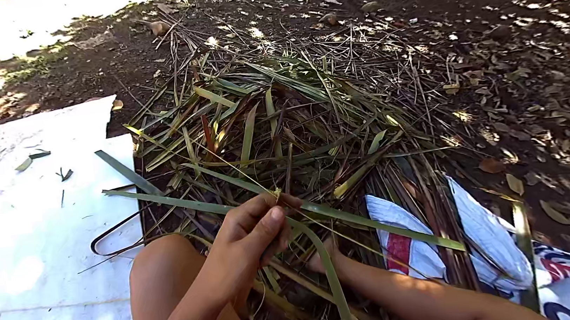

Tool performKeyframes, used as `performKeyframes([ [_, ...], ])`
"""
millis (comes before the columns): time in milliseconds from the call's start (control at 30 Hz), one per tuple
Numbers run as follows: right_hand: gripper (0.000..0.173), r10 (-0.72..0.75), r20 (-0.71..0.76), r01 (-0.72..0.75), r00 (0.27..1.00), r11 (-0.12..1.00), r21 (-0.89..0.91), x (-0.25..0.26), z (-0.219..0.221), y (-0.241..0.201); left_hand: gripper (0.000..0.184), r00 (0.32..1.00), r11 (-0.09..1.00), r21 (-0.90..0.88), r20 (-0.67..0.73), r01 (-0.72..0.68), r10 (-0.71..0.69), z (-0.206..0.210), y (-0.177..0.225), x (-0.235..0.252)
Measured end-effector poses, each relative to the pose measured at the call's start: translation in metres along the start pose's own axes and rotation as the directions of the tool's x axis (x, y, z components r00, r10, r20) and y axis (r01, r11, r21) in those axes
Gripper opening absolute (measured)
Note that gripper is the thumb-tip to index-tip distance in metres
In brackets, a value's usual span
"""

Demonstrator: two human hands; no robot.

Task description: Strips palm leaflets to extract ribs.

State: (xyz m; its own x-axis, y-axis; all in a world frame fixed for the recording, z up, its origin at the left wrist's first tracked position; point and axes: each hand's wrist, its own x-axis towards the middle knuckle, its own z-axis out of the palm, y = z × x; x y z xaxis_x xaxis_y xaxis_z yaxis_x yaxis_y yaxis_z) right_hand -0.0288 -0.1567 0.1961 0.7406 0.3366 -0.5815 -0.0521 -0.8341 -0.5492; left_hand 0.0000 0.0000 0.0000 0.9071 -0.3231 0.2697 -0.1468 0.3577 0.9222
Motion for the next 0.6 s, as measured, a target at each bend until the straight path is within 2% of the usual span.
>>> performKeyframes([
  [67,0.032,0.091,-0.031,-0.087,0.995,0.99,0.111,0.001,0.002,0.033,0.029,0.999,0.999,0.033,0.023,-0.031,0.031,0.002,-0.002,-0.001],
  [133,0.039,0.088,-0.052,-0.074,0.995,0.971,0.226,0.004,0.001,0.071,0.03,0.998,0.996,0.063,0.02,-0.056,0.055,0.003,-0.003,0.0],
  [233,0.04,0.056,-0.135,-0.03,0.989,0.982,0.188,0.009,-0.003,0.133,0.031,0.996,0.991,0.101,0.005,-0.092,0.092,0.004,-0.004,-0.001],
  [300,0.043,0.066,-0.266,-0.043,0.962,0.995,0.093,0.014,-0.004,0.171,0.031,0.996,0.991,0.101,0.012,-0.09,0.089,0.004,-0.004,-0.002],
  [333,0.047,0.01,-0.33,0.011,0.944,0.998,0.062,0.018,-0.005,0.2,0.031,0.997,0.993,0.086,0.023,-0.076,0.074,0.004,-0.003,-0.002],
  [367,0.051,-0.181,-0.355,0.185,0.917,0.983,-0.024,0.026,-0.006,0.235,0.031,0.998,0.996,0.062,0.035,-0.057,0.055,0.005,-0.003,-0.003],
  [400,0.054,-0.383,-0.358,0.36,0.851,0.923,-0.133,0.038,-0.004,0.256,0.03,0.998,0.999,0.032,0.048,-0.038,0.036,0.006,-0.004,-0.003],
  [467,0.056,-0.619,-0.339,0.576,0.708,0.785,-0.228,0.063,0.007,0.238,0.029,0.997,1.0,-0.014,0.074,-0.011,0.012,0.01,-0.005,-0.006],
  [533,0.054,-0.718,-0.319,0.69,0.619,0.691,-0.216,0.082,0.022,0.199,0.027,0.995,0.999,-0.051,0.099,0.005,0.0,0.013,-0.005,-0.01],
  [600,0.046,-0.77,-0.327,0.762,0.548,0.62,-0.184,0.094,0.034,0.171,0.025,0.995,0.997,-0.069,0.098,0.029,-0.022,0.016,-0.006,-0.014],
])
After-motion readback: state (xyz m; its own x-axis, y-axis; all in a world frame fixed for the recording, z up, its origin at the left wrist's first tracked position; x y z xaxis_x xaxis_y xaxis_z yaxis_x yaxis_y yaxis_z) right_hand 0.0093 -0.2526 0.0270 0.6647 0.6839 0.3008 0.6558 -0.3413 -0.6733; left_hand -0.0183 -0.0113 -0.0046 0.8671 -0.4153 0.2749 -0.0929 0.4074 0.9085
